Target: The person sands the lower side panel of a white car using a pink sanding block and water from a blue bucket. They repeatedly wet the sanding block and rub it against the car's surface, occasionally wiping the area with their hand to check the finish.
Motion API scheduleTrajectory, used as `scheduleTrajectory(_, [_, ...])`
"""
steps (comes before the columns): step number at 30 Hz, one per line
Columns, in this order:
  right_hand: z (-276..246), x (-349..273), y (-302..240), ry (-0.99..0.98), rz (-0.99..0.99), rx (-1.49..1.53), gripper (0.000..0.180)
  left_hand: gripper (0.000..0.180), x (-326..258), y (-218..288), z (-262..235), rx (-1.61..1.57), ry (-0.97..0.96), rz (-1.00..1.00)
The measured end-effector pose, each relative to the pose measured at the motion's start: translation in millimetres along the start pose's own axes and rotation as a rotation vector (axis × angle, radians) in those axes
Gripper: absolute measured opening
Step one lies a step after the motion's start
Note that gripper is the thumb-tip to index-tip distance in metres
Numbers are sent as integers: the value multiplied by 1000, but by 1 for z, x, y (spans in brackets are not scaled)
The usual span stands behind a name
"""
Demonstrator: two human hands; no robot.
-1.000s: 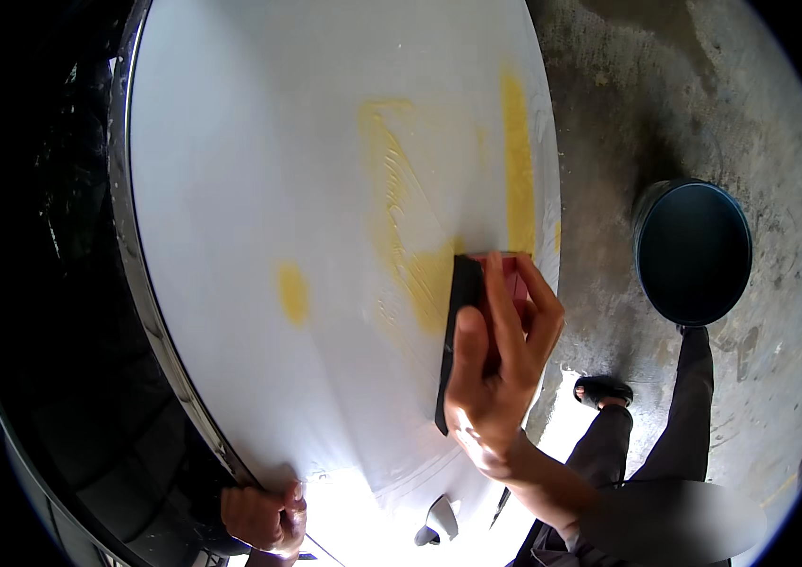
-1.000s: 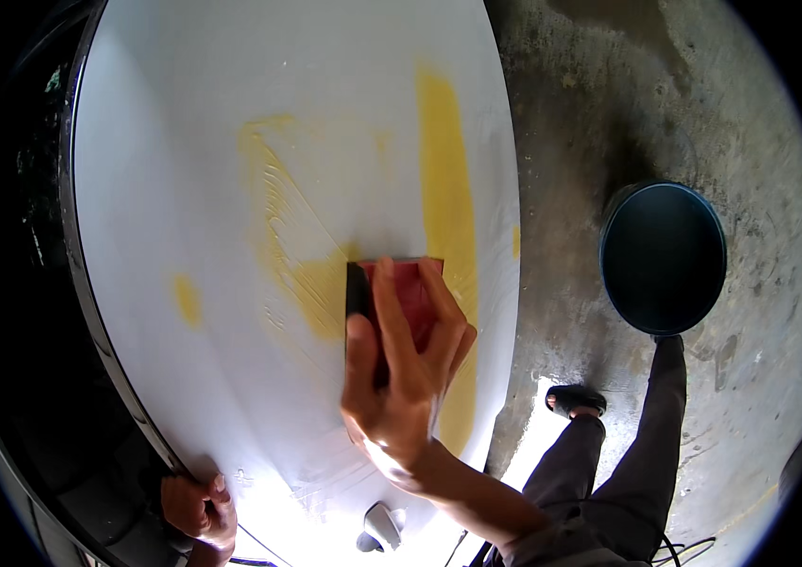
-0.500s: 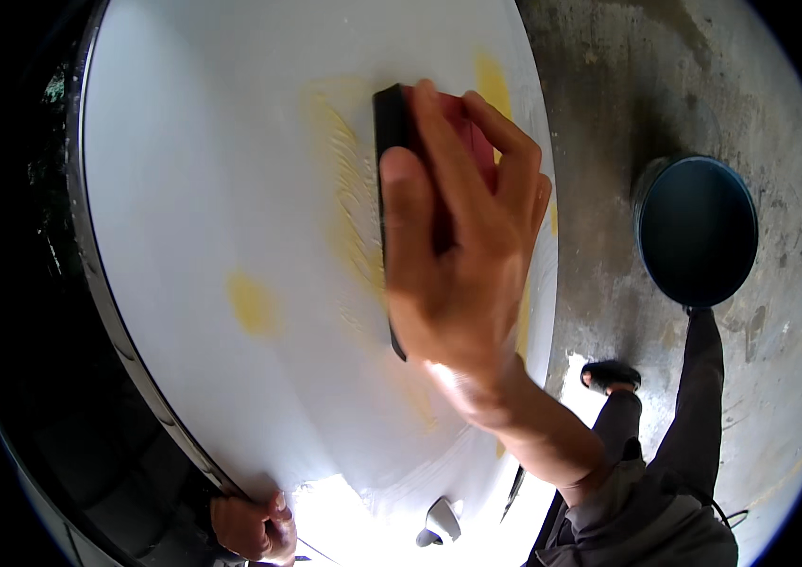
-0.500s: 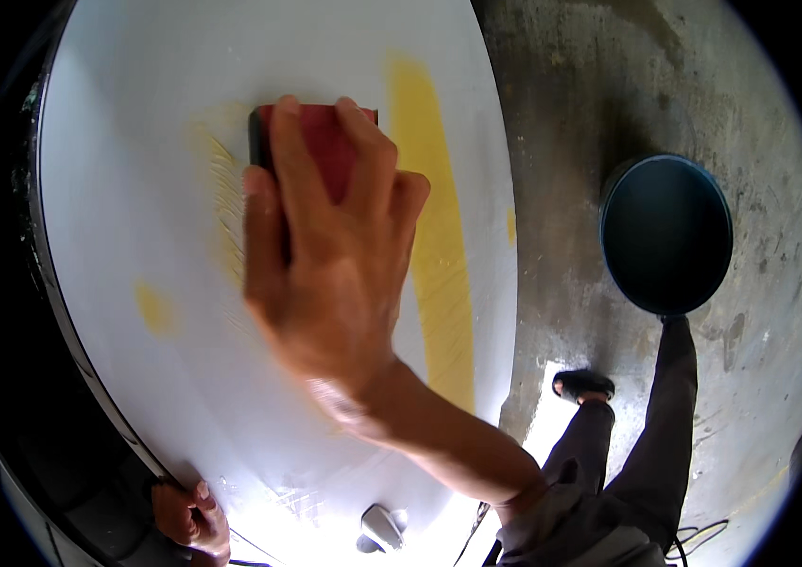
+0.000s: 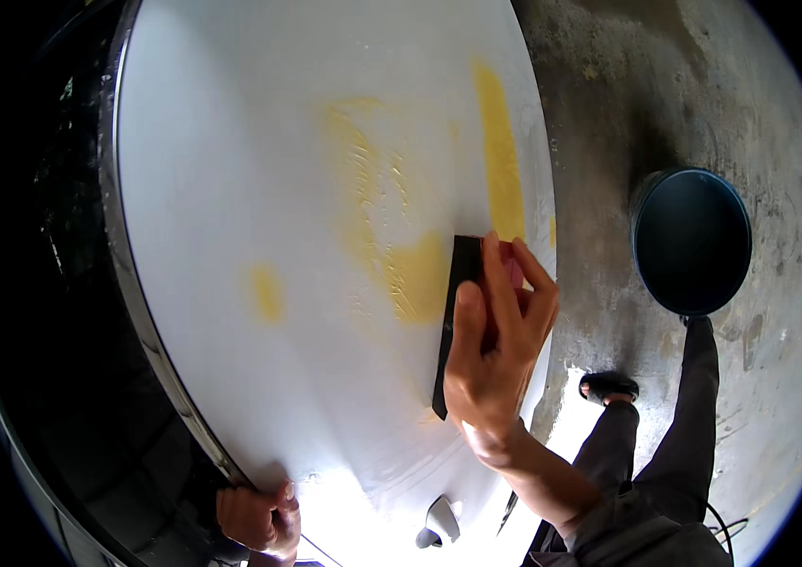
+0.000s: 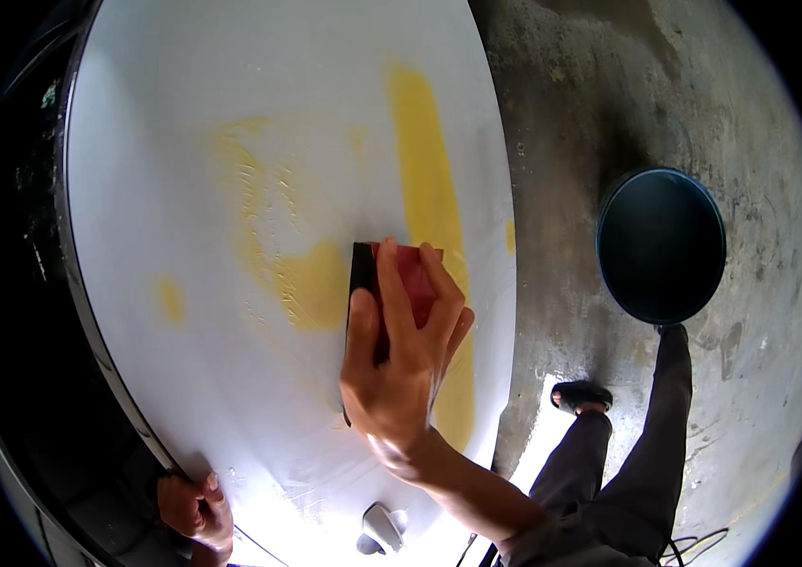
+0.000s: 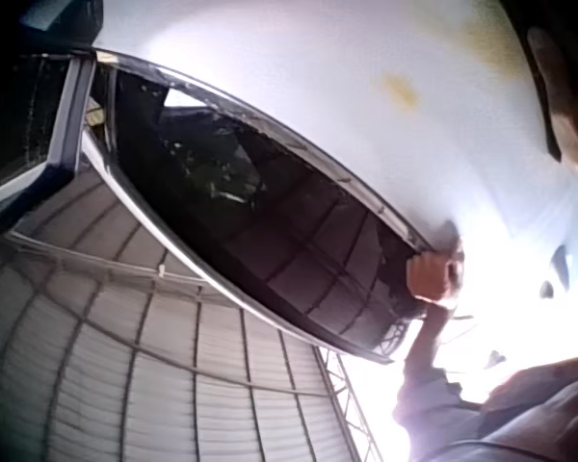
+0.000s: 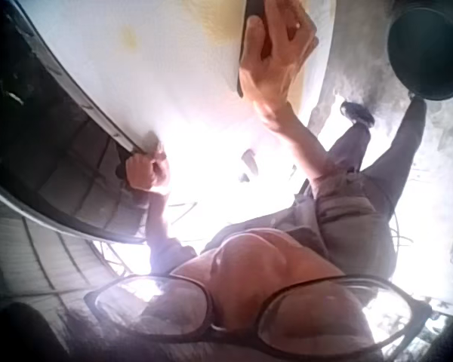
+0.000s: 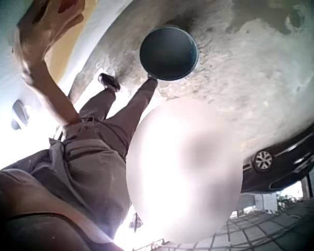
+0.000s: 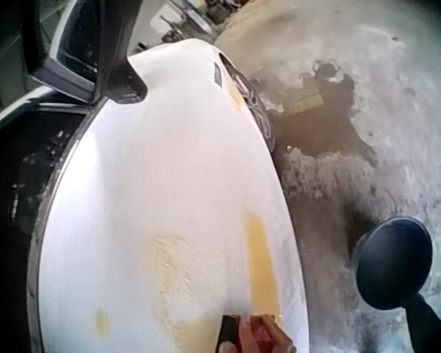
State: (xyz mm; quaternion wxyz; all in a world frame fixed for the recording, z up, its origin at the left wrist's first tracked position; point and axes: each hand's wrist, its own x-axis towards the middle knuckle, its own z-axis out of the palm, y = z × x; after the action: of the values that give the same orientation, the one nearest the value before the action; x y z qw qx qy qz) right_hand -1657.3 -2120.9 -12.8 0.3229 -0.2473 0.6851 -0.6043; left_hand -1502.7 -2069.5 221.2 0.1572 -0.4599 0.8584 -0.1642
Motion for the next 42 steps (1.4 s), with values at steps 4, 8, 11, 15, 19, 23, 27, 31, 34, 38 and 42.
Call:
scheduleTrajectory(4, [31, 71, -68, -50, -101, -6, 37, 46, -2, -3, -2, 11, 9, -45])
scheduleTrajectory(8, [11, 17, -30, -11, -87, -50, 38, 44, -5, -4, -1, 19, 39, -63])
scheduleTrajectory(11, [-3, 5, -23, -15, -8, -98, 38, 44, -3, -2, -1, 10, -1, -43])
scheduleTrajectory(15, [28, 62, -67, -47, -154, -125, 37, 44, -2, -3, -2, 19, 45, -67])
scheduleTrajectory(19, [9, -10, -21, -39, -54, -13, 39, 45, -4, -3, -4, 15, -7, -34])
scheduleTrajectory(23, [6, 22, -34, -25, -115, -96, 37, 44, 0, 2, -3, 24, 8, -17])
scheduleTrajectory(27, [34, 53, -67, -71, -90, -32, 40, 46, -7, -11, -8, 28, 14, -50])
scheduleTrajectory(31, [-8, -7, -11, -17, -27, -6, 38, 47, -12, -3, -8, 34, 13, -21])
scheduleTrajectory(34, [16, 49, -45, -12, -114, -5, 37, 47, -18, -6, -6, 32, 37, -30])
scheduleTrajectory(38, [16, 29, -43, -78, -85, -31, 40, 41, -43, -19, -7, 19, -34, -62])
scheduleTrajectory(42, [-9, 7, -20, -12, -63, -107, 39, 38, -72, -32, 16, 22, -46, 82])
